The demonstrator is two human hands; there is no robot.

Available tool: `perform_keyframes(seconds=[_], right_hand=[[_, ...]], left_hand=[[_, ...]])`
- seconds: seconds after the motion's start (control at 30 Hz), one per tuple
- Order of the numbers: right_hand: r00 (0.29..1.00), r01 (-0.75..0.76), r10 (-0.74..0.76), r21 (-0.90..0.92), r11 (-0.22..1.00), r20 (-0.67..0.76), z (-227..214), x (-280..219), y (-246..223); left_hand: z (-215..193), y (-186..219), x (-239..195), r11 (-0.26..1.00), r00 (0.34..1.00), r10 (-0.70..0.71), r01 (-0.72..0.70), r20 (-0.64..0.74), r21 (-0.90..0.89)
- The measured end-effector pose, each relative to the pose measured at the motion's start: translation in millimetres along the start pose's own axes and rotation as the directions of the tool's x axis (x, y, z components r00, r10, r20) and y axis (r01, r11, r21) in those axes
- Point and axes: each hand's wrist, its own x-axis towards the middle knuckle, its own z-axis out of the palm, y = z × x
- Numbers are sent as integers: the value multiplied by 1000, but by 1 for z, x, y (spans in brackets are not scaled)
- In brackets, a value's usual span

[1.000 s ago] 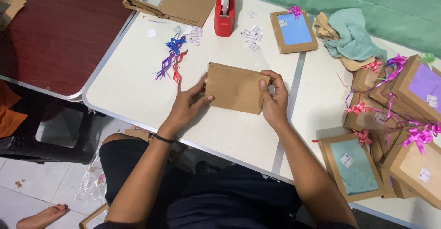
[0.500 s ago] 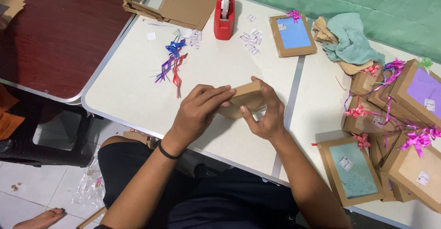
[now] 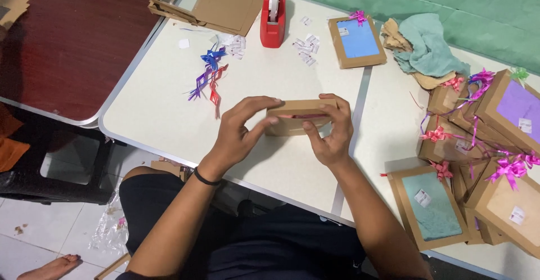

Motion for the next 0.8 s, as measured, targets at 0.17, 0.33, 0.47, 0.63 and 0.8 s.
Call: perform_keyframes(seconds=[0.17,0.33,0.47,0.63,0.8], right_hand=[[1000,-19,19,-17,1000,0,3,-6,4],[999,-39,39,-12,999,-25,0,-2,-3],[996,-63,64,27,998,-65,-3,5,-10],[996,-51,59,101,994,-74,-5,17,-20],[1000,9,-10,71,997,14,-17,33,-24]], left_hand=[[7,-7,-1,1000,1000,-6,6,-9,-10],[11,-13,-1,997,996,-67,66,-56,-30],[12,-19,-1,994,993,-82,75,-83,-78],[8,-19,3,979,995,-96,91,-20,-184],[2,-19,10,999,1000,-15,15,2,-46]])
